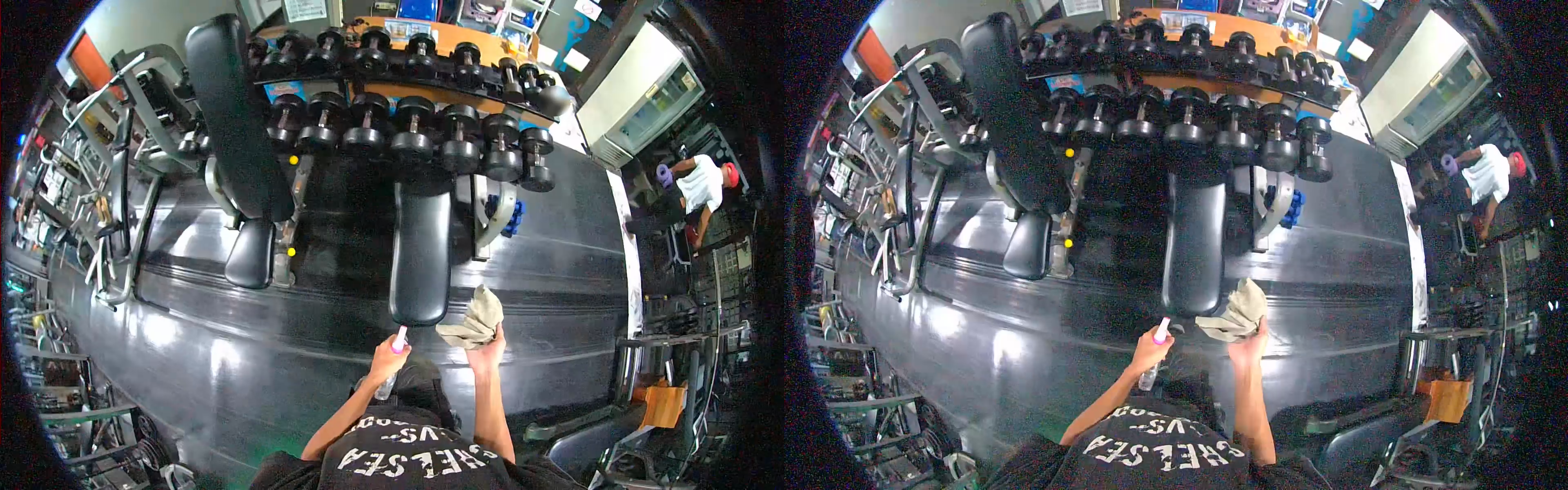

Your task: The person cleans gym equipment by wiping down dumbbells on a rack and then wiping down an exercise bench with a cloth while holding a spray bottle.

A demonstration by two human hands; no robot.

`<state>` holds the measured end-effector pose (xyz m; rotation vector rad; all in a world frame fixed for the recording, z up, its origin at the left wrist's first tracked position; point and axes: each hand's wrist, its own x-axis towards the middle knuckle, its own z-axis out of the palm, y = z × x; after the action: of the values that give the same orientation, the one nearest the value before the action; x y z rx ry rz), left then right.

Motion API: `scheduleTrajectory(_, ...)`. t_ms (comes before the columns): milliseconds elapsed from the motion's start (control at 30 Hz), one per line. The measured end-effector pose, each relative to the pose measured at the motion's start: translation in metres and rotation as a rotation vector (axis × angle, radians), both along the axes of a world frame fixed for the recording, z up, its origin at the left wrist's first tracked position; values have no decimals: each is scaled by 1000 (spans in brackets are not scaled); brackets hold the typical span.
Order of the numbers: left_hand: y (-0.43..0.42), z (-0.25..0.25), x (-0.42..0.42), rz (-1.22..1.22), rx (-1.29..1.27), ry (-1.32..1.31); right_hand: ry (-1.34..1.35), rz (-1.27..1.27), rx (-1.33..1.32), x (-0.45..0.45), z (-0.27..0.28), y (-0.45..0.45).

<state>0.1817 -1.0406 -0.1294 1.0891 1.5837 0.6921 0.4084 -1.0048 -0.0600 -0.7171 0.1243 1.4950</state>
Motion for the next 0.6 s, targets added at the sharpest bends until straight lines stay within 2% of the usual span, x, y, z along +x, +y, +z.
scheduleTrajectory(67,-2,27,-7,38,-49,-167,68,-31,26,-10,10,-3)
scheduleTrajectory(133,-1,50,-15,46,69,-164,122,52,101,-21,10,-4)
scheduleTrajectory(200,2,69,-24,114,202,-230,126,39,29,-38,28,1)
scheduleTrajectory(267,9,84,-34,134,217,-291,65,192,120,-50,42,5)
scheduleTrajectory(400,33,112,-51,221,295,-422,66,272,129,-73,62,24)
scheduleTrajectory(433,40,119,-56,207,321,-450,187,259,122,-78,61,32)
scheduleTrajectory(600,90,142,-75,179,368,-475,263,216,113,-114,88,84)
